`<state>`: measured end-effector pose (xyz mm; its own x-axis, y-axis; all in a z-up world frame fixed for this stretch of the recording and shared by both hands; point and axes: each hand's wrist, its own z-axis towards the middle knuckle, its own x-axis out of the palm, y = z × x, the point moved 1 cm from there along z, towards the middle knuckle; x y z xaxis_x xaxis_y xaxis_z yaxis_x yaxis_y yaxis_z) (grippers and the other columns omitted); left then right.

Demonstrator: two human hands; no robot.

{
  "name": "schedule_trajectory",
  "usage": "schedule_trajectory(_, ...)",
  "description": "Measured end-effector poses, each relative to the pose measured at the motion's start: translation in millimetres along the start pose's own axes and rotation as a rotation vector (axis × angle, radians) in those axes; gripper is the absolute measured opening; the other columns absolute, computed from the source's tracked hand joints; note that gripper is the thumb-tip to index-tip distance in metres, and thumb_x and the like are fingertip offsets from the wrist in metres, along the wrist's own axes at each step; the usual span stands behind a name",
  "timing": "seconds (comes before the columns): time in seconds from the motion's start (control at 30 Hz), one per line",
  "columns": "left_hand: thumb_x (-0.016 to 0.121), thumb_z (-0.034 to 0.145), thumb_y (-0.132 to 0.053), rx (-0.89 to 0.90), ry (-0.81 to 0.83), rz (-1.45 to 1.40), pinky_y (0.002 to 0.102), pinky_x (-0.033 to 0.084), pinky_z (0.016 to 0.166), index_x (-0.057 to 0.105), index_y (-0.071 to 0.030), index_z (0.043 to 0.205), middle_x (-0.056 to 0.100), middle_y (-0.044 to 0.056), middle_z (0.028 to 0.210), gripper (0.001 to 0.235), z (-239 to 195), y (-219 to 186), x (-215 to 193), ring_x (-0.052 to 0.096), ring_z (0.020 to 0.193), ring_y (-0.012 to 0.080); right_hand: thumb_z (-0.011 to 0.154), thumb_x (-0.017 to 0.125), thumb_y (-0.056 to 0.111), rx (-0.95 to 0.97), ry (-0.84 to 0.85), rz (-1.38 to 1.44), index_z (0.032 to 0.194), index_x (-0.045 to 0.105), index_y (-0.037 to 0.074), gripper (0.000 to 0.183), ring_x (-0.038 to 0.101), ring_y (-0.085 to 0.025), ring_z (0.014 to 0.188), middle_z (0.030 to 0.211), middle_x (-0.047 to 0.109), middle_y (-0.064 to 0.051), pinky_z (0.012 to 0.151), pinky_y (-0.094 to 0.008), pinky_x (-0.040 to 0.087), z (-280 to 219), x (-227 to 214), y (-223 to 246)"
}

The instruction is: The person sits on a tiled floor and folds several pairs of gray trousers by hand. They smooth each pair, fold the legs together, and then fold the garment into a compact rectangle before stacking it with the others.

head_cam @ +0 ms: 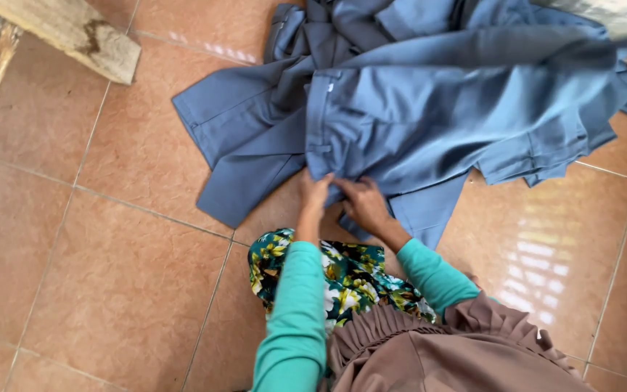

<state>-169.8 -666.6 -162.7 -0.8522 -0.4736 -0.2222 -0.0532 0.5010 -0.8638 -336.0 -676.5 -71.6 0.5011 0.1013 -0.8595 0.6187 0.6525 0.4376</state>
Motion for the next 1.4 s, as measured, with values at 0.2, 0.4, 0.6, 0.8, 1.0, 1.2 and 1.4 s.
schedule_trajectory(0.2, 0.091, 0.072, -0.030, -0.128, -0.128, 0.367, 0.043, 0.059, 0.090, 0.073, -0.019, 0.124, 0.075, 0.010, 0.112, 0.056, 25, 56, -181, 0.070, 0.113, 0.0301, 0.092, 0.071, 0.016, -0.020, 0.246, 0.530, 0.125, 0.072, 0.015, 0.033, 0.069, -0.037, 0.114, 0.118, 0.074, -0.016, 0.098, -0.050, 0.052, 42, -10, 71)
schedule_trajectory(0.4, 0.079, 0.084, -0.036, -0.033, -0.204, 0.723, 0.054, 0.052, 0.099, 0.064, -0.019, 0.135, 0.074, 0.010, 0.119, 0.056, -10, -30, -222, 0.070, 0.114, 0.0326, 0.086, 0.080, 0.027, -0.100, -0.061, 0.024, 0.121, 0.072, 0.025, 0.035, 0.061, -0.029, 0.114, 0.121, 0.066, -0.006, 0.095, -0.048, 0.046, 141, -13, 47)
schedule_trajectory(0.6, 0.074, 0.090, -0.011, 0.524, -0.283, 0.780, 0.055, 0.056, 0.092, 0.064, -0.012, 0.132, 0.071, 0.013, 0.119, 0.043, 1, -111, -170, 0.068, 0.112, 0.0368, 0.082, 0.080, 0.055, 0.116, 0.181, -0.253, 0.119, 0.072, 0.022, 0.051, 0.041, -0.032, 0.129, 0.131, 0.056, -0.009, 0.100, -0.056, 0.030, 190, 33, -21)
schedule_trajectory(0.8, 0.073, 0.092, -0.008, 0.656, -0.073, 1.062, 0.060, 0.045, 0.109, 0.040, -0.023, 0.153, 0.041, 0.013, 0.157, 0.071, 15, -158, -128, 0.031, 0.148, 0.0445, 0.087, 0.081, 0.050, 0.047, 0.283, -0.090, 0.110, 0.075, 0.021, 0.037, 0.053, -0.028, 0.111, 0.107, 0.060, -0.004, 0.099, -0.055, 0.032, 184, 18, -17)
schedule_trajectory(1.0, 0.072, 0.082, -0.007, 0.738, 0.145, 1.376, 0.075, 0.009, 0.117, 0.049, -0.027, 0.132, 0.029, 0.008, 0.161, 0.058, 21, -196, -114, 0.005, 0.152, 0.0412, 0.091, 0.075, 0.045, -0.101, 0.438, 0.126, 0.109, 0.074, 0.020, 0.030, 0.060, -0.023, 0.101, 0.105, 0.064, 0.000, 0.086, -0.044, 0.029, 161, -51, 30)
schedule_trajectory(1.2, 0.055, 0.083, -0.004, 0.758, 0.042, 1.475, 0.067, 0.007, 0.119, 0.068, -0.015, 0.113, 0.074, 0.003, 0.092, 0.034, 49, -174, -143, 0.060, 0.108, 0.0290, 0.081, 0.076, 0.053, -0.242, 0.295, -0.340, 0.108, 0.074, 0.031, 0.035, 0.065, -0.027, 0.097, 0.109, 0.065, 0.000, 0.080, -0.049, 0.037, 132, -65, 11)
schedule_trajectory(1.4, 0.055, 0.089, -0.009, 0.654, -0.158, 1.452, 0.053, 0.030, 0.100, 0.067, -0.031, 0.102, 0.072, 0.002, 0.090, 0.028, 60, -167, -187, 0.068, 0.090, 0.0291, 0.088, 0.072, 0.047, -0.151, 0.327, -0.560, 0.095, 0.078, 0.021, 0.028, 0.068, -0.029, 0.094, 0.099, 0.067, -0.003, 0.068, -0.048, 0.051, 137, -61, -45)
